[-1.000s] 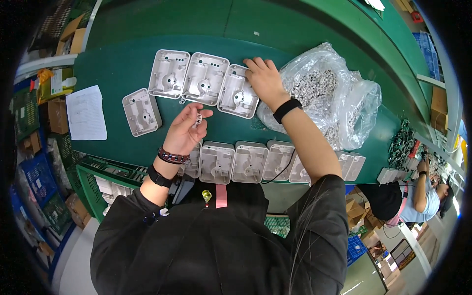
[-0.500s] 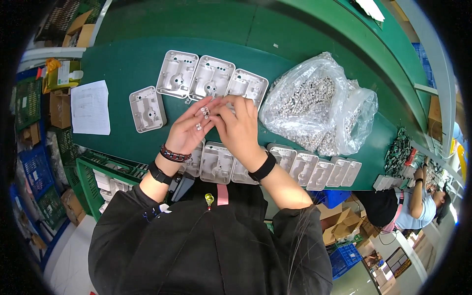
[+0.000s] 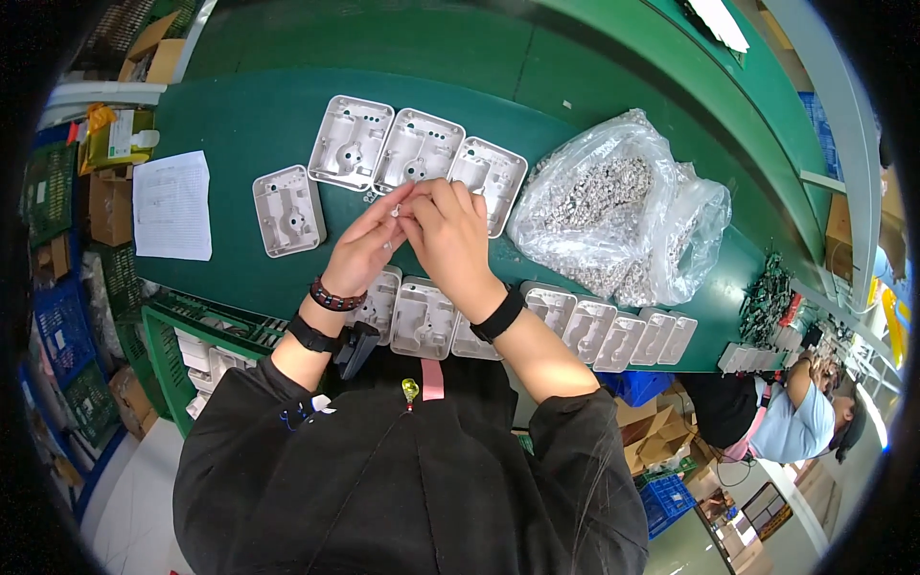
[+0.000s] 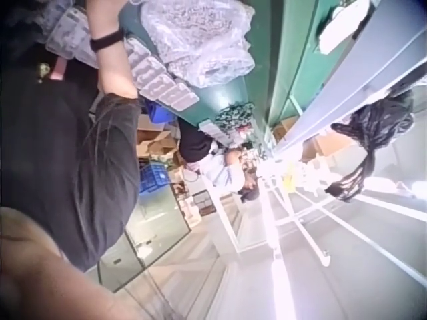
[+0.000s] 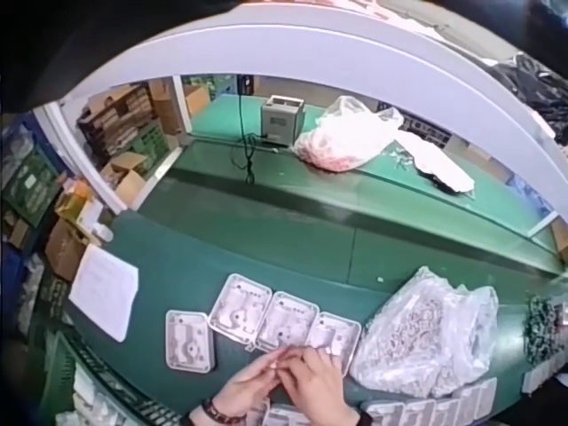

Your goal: The person assembles electrical boxes by inserting small white components from bags into plastic housings. They arrange the housings in rows on the table to install the parts and then stack the completed boxes into a green plastic crate.

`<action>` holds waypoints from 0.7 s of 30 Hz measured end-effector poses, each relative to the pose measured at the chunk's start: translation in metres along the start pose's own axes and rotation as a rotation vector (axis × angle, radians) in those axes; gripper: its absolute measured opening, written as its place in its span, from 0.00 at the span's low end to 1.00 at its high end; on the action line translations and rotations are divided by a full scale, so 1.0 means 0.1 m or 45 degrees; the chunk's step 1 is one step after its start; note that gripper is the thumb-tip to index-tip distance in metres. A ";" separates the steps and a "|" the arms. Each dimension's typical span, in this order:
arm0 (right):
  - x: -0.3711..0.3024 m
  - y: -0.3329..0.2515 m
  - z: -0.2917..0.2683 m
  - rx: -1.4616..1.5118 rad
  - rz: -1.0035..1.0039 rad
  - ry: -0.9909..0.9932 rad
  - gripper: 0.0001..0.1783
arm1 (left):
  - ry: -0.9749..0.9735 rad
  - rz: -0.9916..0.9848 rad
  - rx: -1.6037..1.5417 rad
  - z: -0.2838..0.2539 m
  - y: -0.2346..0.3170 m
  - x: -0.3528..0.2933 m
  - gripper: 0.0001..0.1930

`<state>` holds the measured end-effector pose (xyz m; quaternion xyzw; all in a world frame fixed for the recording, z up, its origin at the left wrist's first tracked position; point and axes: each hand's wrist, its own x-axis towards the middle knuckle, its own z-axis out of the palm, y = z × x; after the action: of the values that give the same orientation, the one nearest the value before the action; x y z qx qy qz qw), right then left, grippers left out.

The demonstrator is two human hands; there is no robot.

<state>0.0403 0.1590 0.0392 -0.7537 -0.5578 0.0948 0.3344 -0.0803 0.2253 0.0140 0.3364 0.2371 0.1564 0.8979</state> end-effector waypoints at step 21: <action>0.79 0.96 0.55 -0.649 -0.225 -0.156 0.05 | 0.486 0.165 -0.664 -0.84 0.14 -0.02 0.09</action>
<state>0.1154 0.2374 -0.0429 -0.7547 -0.6465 -0.0327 0.1064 -0.1283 0.2795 -0.0311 0.0742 0.3314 0.3287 0.8813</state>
